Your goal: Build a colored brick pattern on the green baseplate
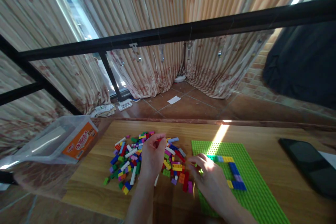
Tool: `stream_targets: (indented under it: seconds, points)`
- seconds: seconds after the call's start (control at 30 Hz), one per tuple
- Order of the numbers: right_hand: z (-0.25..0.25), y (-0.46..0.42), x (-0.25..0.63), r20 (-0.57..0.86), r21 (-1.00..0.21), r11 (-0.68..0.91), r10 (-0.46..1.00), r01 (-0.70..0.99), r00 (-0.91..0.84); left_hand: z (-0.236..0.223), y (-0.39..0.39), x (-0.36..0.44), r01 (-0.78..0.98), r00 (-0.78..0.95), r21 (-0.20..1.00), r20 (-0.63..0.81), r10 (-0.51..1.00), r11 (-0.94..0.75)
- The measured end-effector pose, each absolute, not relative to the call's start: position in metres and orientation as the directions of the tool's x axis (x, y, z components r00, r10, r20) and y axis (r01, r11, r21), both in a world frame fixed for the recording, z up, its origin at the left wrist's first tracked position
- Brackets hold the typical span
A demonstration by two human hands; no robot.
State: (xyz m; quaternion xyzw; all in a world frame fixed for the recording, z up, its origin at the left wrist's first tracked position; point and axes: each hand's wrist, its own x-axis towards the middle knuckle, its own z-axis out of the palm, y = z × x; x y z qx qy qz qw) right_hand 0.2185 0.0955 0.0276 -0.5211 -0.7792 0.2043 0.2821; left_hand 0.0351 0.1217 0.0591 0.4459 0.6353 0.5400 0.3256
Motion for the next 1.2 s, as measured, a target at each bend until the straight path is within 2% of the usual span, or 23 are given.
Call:
stream_targets:
  seconds: [0.2, 0.33, 0.43, 0.6, 0.93, 1.2]
  points:
    - [0.021, 0.106, 0.205, 0.286, -0.663, 0.375, 0.927, 0.648, -0.243, 0.063, 0.115, 0.025, 0.368, -0.365, 0.927, 0.077, 0.928, 0.067]
    - [0.018, 0.111, 0.200, 0.315, -0.636, 0.398, 0.916, 0.661, -0.248, 0.065, 0.112, 0.024, 0.549, -0.271, 0.834, 0.111, 0.956, 0.059]
    - [0.014, 0.115, 0.197, 0.310, -0.612, 0.421, 0.907, 0.670, -0.286, 0.067, 0.110, 0.027, 0.613, -0.209, 0.789, 0.113, 0.971, 0.040]
    - [0.009, 0.116, 0.193, 0.305, -0.623, 0.435, 0.900, 0.650, -0.310, 0.069, 0.109, 0.031, 0.634, -0.162, 0.773, 0.092, 0.982, 0.032]
    - [0.017, 0.110, 0.200, 0.314, -0.765, 0.396, 0.918, 0.507, -0.243, 0.068, 0.111, 0.030, 0.651, -0.174, 0.756, 0.065, 0.983, 0.065]
    - [0.017, 0.107, 0.204, 0.293, -0.795, 0.373, 0.926, 0.479, -0.237, 0.064, 0.111, 0.036, 0.641, -0.120, 0.767, 0.081, 0.989, 0.015]
